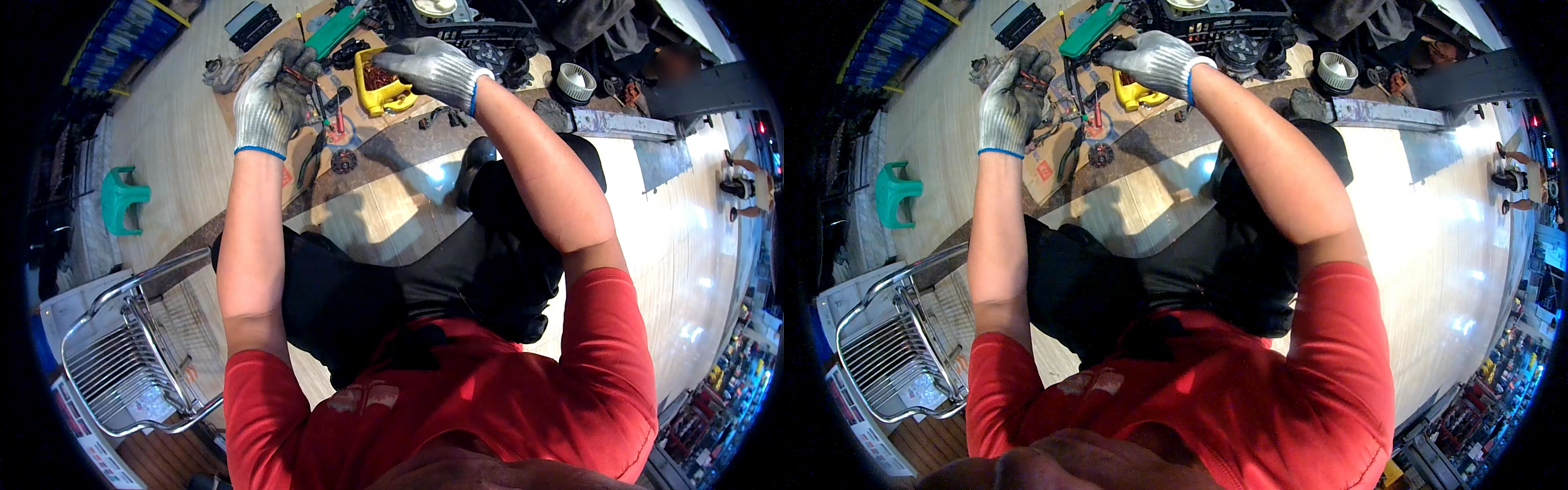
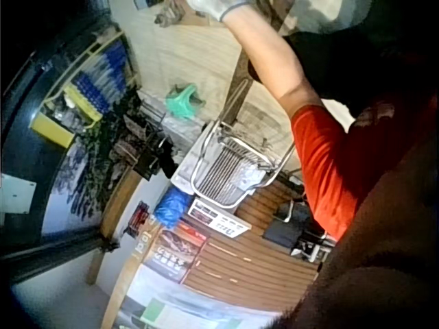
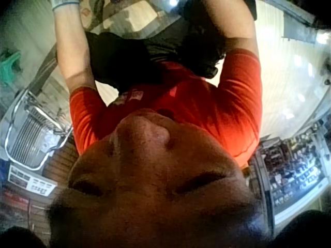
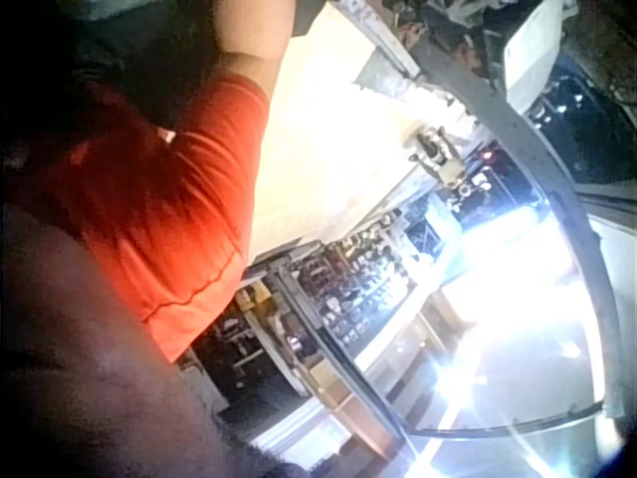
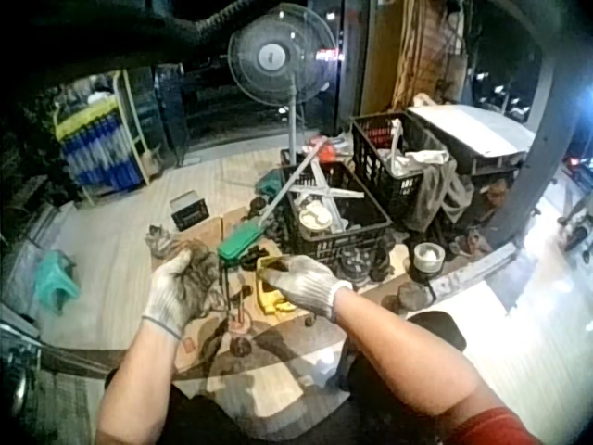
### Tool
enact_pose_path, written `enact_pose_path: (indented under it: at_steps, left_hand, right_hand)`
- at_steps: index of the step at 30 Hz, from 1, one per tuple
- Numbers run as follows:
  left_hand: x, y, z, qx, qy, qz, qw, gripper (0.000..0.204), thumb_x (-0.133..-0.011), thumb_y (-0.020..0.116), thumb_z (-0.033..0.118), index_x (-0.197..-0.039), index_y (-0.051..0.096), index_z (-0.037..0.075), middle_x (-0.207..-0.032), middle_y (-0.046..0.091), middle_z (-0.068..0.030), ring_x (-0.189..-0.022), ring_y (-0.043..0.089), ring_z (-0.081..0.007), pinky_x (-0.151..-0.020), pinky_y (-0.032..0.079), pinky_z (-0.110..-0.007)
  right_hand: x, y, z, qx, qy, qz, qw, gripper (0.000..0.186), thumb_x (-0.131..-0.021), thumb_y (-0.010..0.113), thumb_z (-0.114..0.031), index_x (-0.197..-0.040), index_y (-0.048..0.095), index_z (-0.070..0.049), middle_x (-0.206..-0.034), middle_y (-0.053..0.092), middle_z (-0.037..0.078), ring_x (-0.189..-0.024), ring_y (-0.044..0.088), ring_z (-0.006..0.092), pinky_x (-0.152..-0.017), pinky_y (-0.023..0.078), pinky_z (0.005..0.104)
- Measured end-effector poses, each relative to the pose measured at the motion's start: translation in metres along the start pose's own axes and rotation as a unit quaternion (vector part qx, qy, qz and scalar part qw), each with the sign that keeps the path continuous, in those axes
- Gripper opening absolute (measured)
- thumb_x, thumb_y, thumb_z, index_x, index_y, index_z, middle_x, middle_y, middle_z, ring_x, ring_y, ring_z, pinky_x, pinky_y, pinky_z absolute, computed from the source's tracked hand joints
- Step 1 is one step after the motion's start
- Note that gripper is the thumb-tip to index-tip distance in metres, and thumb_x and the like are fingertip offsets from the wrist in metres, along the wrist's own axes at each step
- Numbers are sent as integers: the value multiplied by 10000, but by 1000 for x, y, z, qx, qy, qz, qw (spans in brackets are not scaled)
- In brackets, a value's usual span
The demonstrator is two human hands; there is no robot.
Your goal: The person, wearing gloves, works on an alternator by hand, picking up and placing small copper components into the assembly while sitting on the floor.
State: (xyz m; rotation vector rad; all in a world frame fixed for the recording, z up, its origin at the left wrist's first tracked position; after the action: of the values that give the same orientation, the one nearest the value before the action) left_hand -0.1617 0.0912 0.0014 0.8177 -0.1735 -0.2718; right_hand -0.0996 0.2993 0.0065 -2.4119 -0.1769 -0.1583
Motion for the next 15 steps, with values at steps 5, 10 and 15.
enact_pose_path:
  at_steps: [5,10,15]
  left_hand:
    - [0,-4,6,-18,15,22,999,270,-1006,475,129,-1134,573,-88,-1066,644,-230,-961,646,-363,-828,564,-464]
    - [1,-4,11,-18,32,28,999,272,-1009,468,115,-1148,559,-101,-1065,644,-241,-954,655,-364,-827,569,-468]
    - [2,7,8,35,10,-34,999,274,-999,488,123,-1143,575,-93,-1065,658,-226,-951,663,-359,-836,566,-470]
  right_hand:
    - [15,17,-4,117,1,-82,990,529,-892,645,-495,-1148,677,-33,-744,632,102,-611,586,150,-571,501,310]
    - [53,43,-5,203,28,-217,955,774,-787,585,-726,-827,721,36,-751,678,207,-732,667,304,-747,537,415]
    - [60,75,7,195,13,-249,949,263,-842,674,-258,-872,697,2,-697,662,134,-614,649,221,-567,524,347]
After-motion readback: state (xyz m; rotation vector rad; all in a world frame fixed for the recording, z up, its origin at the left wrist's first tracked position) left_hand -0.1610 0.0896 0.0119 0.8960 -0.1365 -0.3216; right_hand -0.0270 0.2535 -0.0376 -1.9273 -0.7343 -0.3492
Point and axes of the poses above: each hand's wrist, its own x-axis away from the middle knuckle, its own y-axis out of the palm, z = x × y, the point moved 10 cm from there along -x, towards the middle knuckle
